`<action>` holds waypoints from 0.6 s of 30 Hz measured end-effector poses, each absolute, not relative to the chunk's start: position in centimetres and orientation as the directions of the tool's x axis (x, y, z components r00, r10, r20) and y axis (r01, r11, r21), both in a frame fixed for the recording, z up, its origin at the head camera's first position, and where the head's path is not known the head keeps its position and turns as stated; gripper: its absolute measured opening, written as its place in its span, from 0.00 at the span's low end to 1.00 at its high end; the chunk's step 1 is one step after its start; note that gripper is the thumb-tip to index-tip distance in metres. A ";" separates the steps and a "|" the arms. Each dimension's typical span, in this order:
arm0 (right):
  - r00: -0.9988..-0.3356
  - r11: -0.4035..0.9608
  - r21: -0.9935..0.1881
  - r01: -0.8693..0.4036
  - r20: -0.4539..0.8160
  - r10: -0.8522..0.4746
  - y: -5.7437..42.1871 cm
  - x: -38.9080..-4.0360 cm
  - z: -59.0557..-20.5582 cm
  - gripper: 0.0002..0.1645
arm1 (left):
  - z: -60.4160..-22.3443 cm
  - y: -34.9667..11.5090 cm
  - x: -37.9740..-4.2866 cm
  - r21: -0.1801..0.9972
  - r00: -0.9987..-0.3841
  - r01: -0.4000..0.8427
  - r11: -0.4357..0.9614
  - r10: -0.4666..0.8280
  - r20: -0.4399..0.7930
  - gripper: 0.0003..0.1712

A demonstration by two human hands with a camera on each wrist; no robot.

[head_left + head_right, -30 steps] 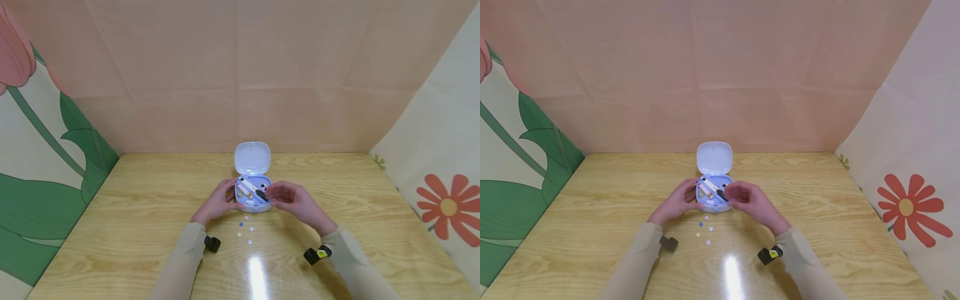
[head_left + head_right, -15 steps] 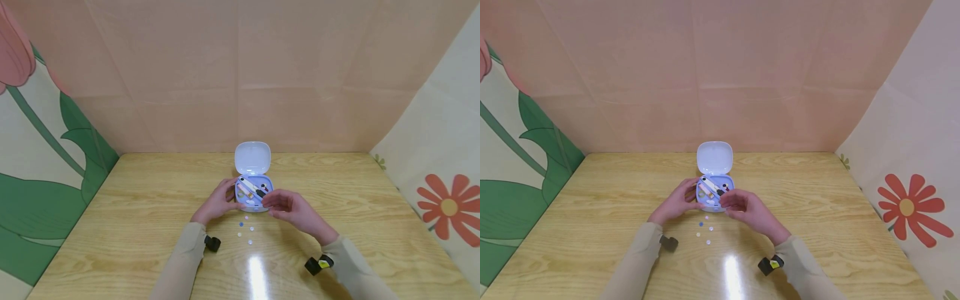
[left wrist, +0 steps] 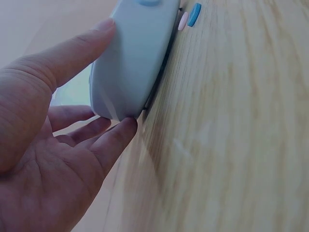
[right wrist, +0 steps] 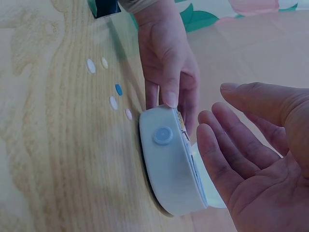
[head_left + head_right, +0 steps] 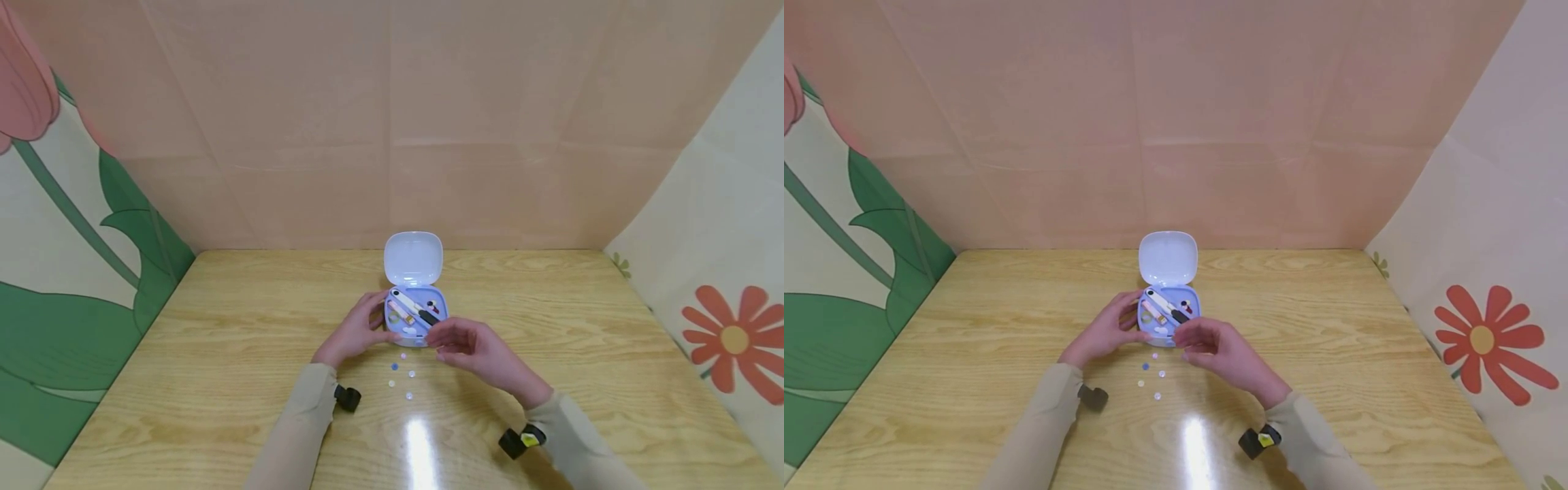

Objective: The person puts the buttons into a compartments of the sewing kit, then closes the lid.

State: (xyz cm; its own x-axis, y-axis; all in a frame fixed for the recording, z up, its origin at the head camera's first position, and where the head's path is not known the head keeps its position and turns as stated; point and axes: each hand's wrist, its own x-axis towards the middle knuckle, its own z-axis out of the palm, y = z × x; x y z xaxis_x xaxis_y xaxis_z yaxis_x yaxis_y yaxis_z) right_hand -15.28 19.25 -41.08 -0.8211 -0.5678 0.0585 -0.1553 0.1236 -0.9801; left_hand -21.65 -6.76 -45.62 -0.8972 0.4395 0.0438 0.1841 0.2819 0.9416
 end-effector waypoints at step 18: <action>-0.763 0.128 -0.972 -0.195 0.068 -0.643 17.9 -14.3 -43.3 0.21 | -45.5 -6.9 -21.6 0.938 -0.902 0.174 0.299 0.431 0.029 0.53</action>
